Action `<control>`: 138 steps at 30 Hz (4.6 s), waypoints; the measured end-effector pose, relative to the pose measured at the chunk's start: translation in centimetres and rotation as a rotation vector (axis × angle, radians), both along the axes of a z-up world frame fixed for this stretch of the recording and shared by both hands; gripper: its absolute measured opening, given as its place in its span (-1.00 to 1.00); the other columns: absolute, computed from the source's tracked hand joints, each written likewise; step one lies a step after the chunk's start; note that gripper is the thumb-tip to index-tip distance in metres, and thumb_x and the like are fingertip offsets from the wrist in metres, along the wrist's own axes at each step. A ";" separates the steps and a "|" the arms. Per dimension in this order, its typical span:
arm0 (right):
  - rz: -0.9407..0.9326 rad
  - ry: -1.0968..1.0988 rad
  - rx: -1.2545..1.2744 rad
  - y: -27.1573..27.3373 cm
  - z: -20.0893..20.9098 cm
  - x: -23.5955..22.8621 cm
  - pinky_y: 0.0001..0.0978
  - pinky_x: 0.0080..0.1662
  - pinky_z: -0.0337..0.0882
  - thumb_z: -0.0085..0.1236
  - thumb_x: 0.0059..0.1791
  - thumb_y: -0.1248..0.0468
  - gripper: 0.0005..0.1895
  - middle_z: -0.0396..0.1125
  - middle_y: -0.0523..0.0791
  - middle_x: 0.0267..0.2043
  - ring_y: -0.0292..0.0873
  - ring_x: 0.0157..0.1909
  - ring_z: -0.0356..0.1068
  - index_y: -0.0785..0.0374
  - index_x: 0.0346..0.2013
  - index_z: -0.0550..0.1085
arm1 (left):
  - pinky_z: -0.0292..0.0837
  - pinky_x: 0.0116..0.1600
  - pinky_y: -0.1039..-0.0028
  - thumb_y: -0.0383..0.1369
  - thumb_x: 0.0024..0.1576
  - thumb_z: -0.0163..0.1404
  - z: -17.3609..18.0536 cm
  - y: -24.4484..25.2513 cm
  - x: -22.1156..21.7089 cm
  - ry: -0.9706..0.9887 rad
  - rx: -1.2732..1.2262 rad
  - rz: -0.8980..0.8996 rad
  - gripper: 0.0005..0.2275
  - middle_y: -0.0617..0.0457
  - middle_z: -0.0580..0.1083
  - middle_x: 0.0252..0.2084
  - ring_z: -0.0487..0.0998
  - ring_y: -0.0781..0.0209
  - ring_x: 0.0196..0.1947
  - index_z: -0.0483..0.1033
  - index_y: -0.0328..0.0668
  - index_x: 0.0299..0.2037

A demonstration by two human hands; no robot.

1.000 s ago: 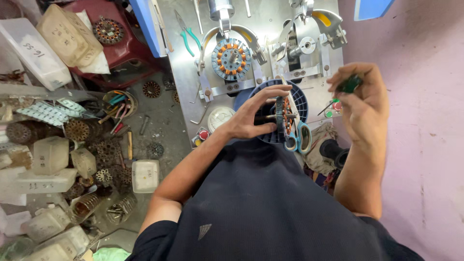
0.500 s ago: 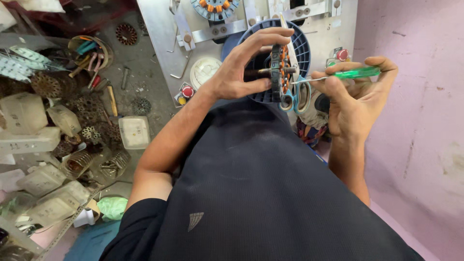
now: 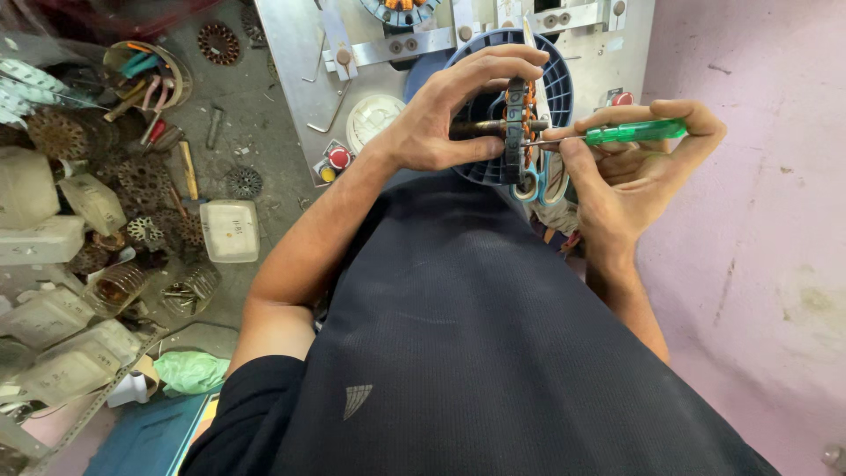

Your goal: The person uses a screwdriver and scissors to adjust and trim components on a motor stator mounted on a workbench. They then remove the stator, pick up a different stator from the floor, and install it into a machine jig, securing it with a metal bar.

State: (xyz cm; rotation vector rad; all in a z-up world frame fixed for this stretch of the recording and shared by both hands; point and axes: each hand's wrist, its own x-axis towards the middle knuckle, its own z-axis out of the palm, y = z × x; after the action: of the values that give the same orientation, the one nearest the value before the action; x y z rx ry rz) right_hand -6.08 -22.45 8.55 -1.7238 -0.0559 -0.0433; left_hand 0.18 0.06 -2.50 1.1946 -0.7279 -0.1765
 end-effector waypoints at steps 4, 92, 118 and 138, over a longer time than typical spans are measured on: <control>-0.059 -0.117 0.036 -0.3 0.2 -0.3 -0.21 0.11 0.59 0.10 0.23 0.68 -0.40 0.30 0.05 0.01 -0.04 -0.07 0.50 0.14 0.23 -0.03 | 0.21 0.57 0.29 -0.39 0.34 0.20 0.1 0.1 0.0 0.066 -0.017 -0.033 -0.55 0.07 0.23 0.49 0.24 0.17 0.48 0.32 -0.08 0.39; 0.202 -0.432 -0.207 -0.1 2.0 3.5 -0.22 -0.02 0.60 0.12 0.17 0.60 -0.33 0.33 0.05 -0.02 -0.10 -0.15 0.51 0.11 0.39 0.00 | 0.41 0.48 0.23 -0.28 0.21 0.22 1.7 1.4 0.6 -0.033 0.092 0.394 -0.66 0.00 0.47 0.30 0.48 0.08 0.36 0.51 -0.09 0.16; 0.266 0.261 -1.090 -8.7 -12.9 9.5 0.07 -0.08 0.41 0.22 -0.07 0.18 -0.46 0.44 0.20 -0.23 0.29 -0.14 0.45 0.15 0.20 0.39 | 0.63 -0.05 0.33 -0.29 0.03 0.11 -4.0 6.7 14.7 0.463 0.362 0.830 -0.62 -0.16 0.61 -0.15 0.70 0.04 -0.15 0.54 -0.41 -0.01; 0.273 -0.159 -0.779 -8.8 -19.7 12.9 -0.11 -0.19 0.40 0.21 -0.03 0.37 -0.76 0.35 0.03 -0.25 0.06 -0.26 0.42 0.28 -0.07 0.49 | 0.25 0.46 0.18 -0.54 0.10 -0.01 -6.5 5.9 12.4 0.584 -0.127 0.595 -0.49 -0.32 0.40 0.34 0.41 -0.09 0.38 0.26 -0.38 0.32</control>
State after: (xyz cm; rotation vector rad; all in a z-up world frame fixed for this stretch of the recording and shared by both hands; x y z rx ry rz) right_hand 6.79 -31.23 -11.14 -2.4706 -0.4778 0.0519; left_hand 12.54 5.97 -8.96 1.1122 0.1357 0.0232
